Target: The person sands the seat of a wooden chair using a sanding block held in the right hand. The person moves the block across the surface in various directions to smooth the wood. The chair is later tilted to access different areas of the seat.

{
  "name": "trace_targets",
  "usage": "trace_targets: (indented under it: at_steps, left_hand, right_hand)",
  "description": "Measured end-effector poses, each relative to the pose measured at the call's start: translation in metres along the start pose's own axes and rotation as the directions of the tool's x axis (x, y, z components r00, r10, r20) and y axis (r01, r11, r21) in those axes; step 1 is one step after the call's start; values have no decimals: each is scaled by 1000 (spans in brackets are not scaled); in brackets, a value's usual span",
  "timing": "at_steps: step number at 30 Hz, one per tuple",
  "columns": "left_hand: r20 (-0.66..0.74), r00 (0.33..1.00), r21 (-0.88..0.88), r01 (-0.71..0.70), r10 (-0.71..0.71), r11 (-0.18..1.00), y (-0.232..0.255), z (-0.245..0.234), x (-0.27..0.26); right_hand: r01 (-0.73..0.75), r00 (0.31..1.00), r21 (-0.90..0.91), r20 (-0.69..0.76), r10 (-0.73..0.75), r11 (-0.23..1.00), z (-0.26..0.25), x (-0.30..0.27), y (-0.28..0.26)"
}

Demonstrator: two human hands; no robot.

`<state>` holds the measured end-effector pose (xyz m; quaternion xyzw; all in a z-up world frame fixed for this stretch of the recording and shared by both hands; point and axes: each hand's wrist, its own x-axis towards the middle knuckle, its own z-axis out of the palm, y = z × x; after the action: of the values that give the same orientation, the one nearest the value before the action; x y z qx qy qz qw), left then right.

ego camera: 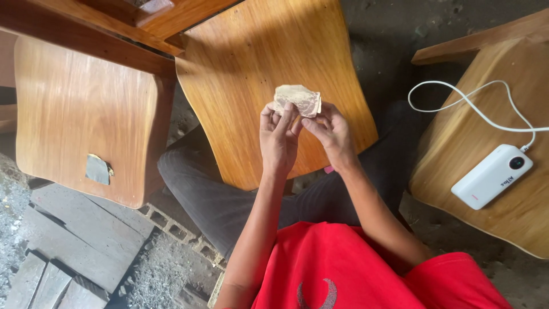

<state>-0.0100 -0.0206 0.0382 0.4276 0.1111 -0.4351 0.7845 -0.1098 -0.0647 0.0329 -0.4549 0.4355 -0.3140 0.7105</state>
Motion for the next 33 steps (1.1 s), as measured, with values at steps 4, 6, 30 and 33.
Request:
trace_targets:
  at_steps: [4, 6, 30, 33]
  left_hand:
    - [41, 999, 124, 7, -12, 992, 6, 17, -18]
    - [27, 997, 95, 76, -78, 993, 5, 19, -20]
    - [16, 832, 980, -124, 555, 158, 84, -152, 118]
    - [-11, 743, 1000, 5, 670, 10, 68, -142, 112]
  right_hand:
    - [64, 995, 258, -94, -41, 964, 1, 9, 17]
    - [154, 988, 220, -40, -149, 963, 7, 7, -1]
    - [556, 744, -820, 418, -522, 135, -62, 191, 63]
    - [584, 730, -810, 500, -466, 45, -68, 98, 29]
